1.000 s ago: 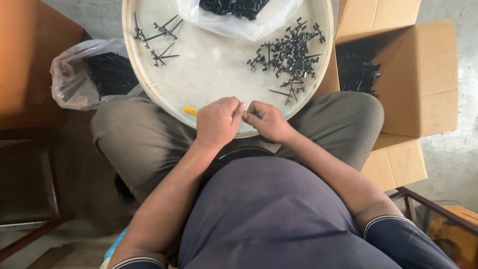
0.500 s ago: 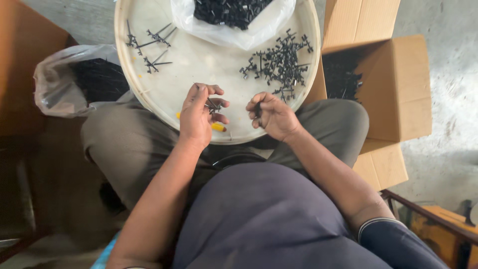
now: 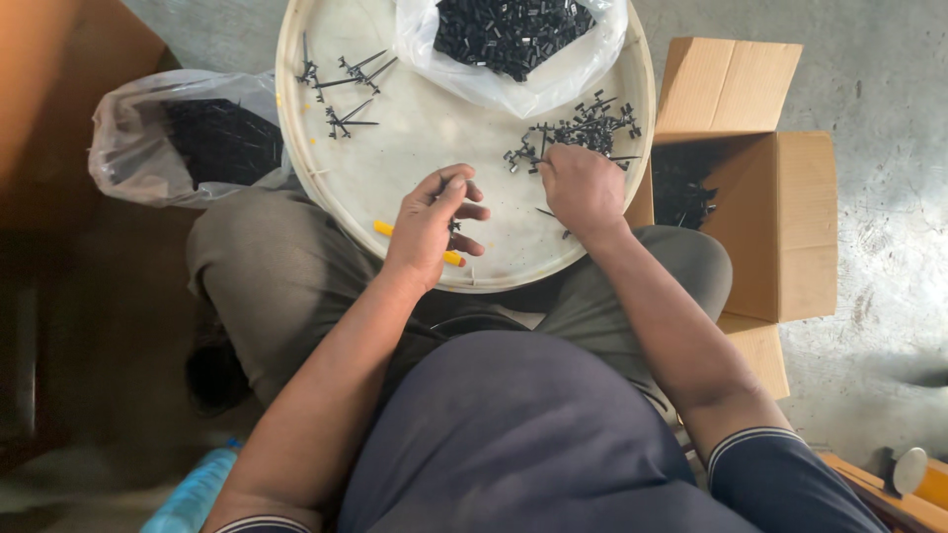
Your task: The person sits on the floor and repeatedly picks up nails and plastic wall anchors from a white basin, then inserts the nails into the anchors by hand. The assembled fasteners are placed back into the basin.
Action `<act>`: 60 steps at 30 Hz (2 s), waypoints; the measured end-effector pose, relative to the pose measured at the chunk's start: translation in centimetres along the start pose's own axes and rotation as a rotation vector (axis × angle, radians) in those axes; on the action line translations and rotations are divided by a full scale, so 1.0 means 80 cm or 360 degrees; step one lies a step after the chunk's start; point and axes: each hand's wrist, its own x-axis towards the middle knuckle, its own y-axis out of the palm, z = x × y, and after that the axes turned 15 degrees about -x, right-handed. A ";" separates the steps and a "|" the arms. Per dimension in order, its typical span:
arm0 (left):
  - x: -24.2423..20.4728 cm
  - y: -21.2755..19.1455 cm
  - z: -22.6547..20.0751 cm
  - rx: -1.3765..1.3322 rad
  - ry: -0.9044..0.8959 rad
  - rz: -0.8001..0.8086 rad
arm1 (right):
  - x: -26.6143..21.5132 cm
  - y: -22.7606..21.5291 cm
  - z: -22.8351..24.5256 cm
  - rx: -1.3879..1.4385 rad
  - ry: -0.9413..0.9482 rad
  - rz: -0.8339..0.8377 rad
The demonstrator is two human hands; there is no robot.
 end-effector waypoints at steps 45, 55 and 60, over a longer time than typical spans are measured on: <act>-0.033 0.034 0.004 0.1862 0.1153 0.0417 | -0.093 0.029 0.029 0.2778 0.0802 0.1013; 0.005 -0.004 0.022 0.1240 0.0336 -0.0210 | -0.088 -0.007 0.040 0.0815 -0.0464 -0.0250; 0.003 -0.003 0.014 0.0874 0.0381 -0.0249 | -0.086 0.000 0.032 0.1776 0.0286 0.0233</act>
